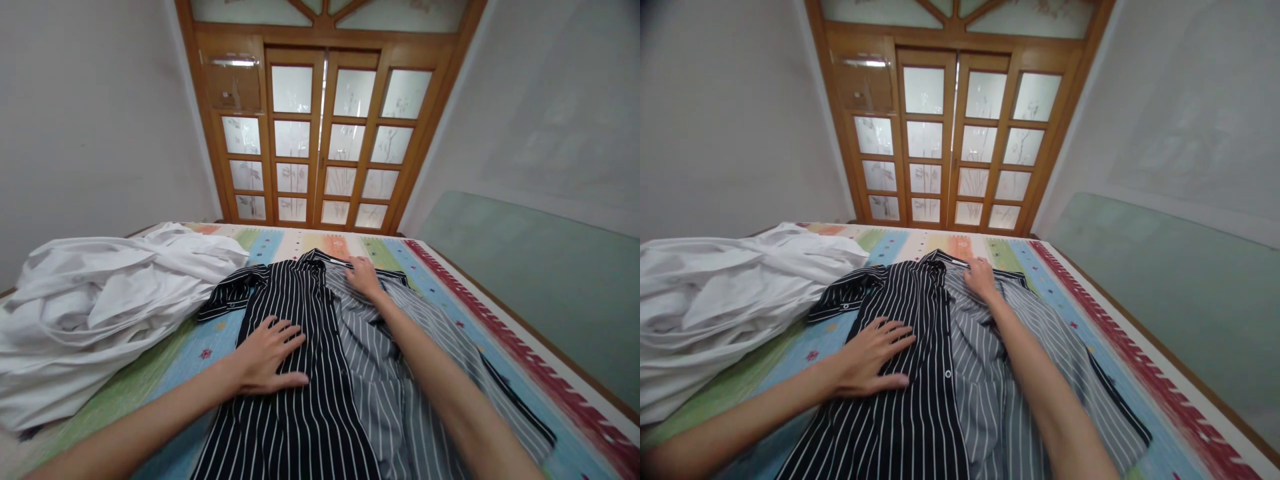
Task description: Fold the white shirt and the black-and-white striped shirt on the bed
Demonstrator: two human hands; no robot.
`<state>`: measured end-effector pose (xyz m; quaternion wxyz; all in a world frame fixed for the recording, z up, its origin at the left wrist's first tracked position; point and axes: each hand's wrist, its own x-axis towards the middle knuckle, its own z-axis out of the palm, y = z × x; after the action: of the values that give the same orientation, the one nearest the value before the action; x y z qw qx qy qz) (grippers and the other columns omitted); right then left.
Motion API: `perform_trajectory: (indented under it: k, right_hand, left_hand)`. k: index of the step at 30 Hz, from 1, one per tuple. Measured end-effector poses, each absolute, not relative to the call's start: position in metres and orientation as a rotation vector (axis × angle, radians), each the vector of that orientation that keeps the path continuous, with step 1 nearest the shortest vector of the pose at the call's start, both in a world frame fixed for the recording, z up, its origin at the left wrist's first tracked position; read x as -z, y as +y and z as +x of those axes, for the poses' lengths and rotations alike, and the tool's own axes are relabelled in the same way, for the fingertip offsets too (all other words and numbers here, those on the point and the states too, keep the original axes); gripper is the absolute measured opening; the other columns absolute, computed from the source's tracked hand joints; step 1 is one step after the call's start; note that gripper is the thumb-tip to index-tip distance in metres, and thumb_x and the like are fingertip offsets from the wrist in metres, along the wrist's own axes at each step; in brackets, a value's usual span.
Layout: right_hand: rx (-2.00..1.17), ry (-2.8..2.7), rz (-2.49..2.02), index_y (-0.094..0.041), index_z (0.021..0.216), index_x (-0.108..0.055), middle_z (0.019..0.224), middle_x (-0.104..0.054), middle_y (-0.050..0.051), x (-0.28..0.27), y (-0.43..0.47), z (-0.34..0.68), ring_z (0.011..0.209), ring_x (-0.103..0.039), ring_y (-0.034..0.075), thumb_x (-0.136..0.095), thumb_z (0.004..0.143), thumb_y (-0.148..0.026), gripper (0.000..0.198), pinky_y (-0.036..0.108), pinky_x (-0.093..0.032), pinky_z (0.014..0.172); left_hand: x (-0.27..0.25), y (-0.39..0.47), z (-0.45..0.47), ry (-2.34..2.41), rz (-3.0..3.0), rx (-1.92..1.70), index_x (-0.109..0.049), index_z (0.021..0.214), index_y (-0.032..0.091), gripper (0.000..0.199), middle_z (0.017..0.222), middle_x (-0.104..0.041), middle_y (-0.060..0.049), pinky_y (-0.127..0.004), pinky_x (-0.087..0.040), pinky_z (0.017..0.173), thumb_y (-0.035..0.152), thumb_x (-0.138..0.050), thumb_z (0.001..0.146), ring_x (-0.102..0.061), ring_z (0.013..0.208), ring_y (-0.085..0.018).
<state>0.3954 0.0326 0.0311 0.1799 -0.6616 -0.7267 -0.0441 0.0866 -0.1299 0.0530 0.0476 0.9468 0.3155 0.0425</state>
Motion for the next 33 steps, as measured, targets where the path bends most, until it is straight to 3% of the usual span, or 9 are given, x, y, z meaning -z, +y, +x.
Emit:
perform_trajectory:
  k: [2,5,9,13,18,24,30,33]
  right_hand:
    - [0.145,-1.921,-2.015,-0.008,0.126,-0.059,0.130,-0.059,0.018,-0.036,0.028,0.424,0.126,-0.048,0.029,-0.043,0.091,-0.024,0.042,0.040,-0.033,0.107]
    - [0.137,-1.750,-2.217,-0.004,0.116,-0.065,0.121,-0.062,0.025,-0.038,0.021,0.466,0.117,-0.055,0.034,-0.040,0.091,-0.025,0.041,0.045,-0.038,0.100]
    - [0.056,-1.643,-2.355,-0.009,0.100,-0.073,0.106,-0.069,0.022,-0.030,0.013,0.504,0.102,-0.065,0.032,-0.049,0.088,-0.030,0.034,0.039,-0.047,0.087]
    - [0.037,-1.623,-2.333,-0.014,0.112,-0.070,0.110,-0.071,0.015,-0.020,0.016,0.517,0.102,-0.066,0.026,-0.053,0.087,-0.030,0.035,0.032,-0.048,0.084]
    - [0.042,-1.652,-2.293,-0.015,0.111,-0.070,0.112,-0.071,0.012,-0.016,0.026,0.521,0.104,-0.065,0.024,-0.059,0.083,-0.026,0.032,0.028,-0.046,0.086]
    - [0.027,-1.657,-2.304,-0.015,0.095,-0.073,0.100,-0.073,0.013,-0.020,0.034,0.530,0.095,-0.066,0.025,-0.066,0.077,-0.026,0.022,0.030,-0.046,0.080]
    - [0.046,-1.687,-2.239,-0.015,0.092,-0.069,0.099,-0.071,0.010,-0.033,0.038,0.530,0.093,-0.064,0.020,-0.061,0.081,-0.021,0.015,0.026,-0.044,0.079]
    - [0.054,-1.683,-2.223,-0.014,0.094,-0.067,0.101,-0.070,0.011,-0.042,0.042,0.526,0.094,-0.063,0.021,-0.057,0.082,-0.019,0.016,0.026,-0.044,0.080]
  left_hand:
    - [-0.062,-0.109,0.098,1.059,2.946,-0.237,-0.060,0.121,0.018,0.051,0.126,-0.060,-0.013,-0.050,-0.038,0.102,0.055,-0.037,0.096,-0.052,0.117,-0.031]
    - [-0.073,-0.060,0.117,1.186,2.984,-0.408,-0.063,0.110,0.015,0.032,0.113,-0.063,-0.013,-0.043,-0.043,0.097,0.031,-0.038,0.096,-0.054,0.109,-0.027]
    - [-0.078,0.014,0.142,1.390,2.871,-0.526,-0.061,0.113,0.013,0.035,0.114,-0.063,-0.013,-0.038,-0.042,0.099,0.016,-0.032,0.094,-0.054,0.108,-0.025]
    - [-0.072,0.070,0.158,1.374,2.855,-0.444,-0.060,0.120,0.016,0.044,0.121,-0.062,-0.010,-0.034,-0.042,0.099,0.005,-0.035,0.086,-0.054,0.113,-0.022]
    - [-0.059,0.109,0.169,1.204,2.868,-0.224,-0.066,0.113,0.026,0.047,0.120,-0.064,-0.005,-0.032,-0.041,0.099,0.005,-0.051,0.074,-0.056,0.110,-0.021]
    - [-0.055,0.135,0.170,1.106,2.850,-0.107,-0.068,0.111,0.024,0.046,0.117,-0.064,-0.009,-0.035,-0.040,0.101,0.014,-0.064,0.066,-0.055,0.108,-0.025]
    - [-0.061,0.140,0.170,1.045,2.874,-0.134,-0.072,0.096,0.026,0.040,0.117,-0.067,-0.005,-0.034,-0.042,0.099,0.008,-0.057,0.063,-0.054,0.110,-0.025]
    - [-0.068,0.140,0.170,1.095,2.851,-0.233,-0.072,0.098,0.024,0.040,0.112,-0.069,-0.005,-0.031,-0.044,0.095,0.010,-0.051,0.066,-0.057,0.107,-0.023]
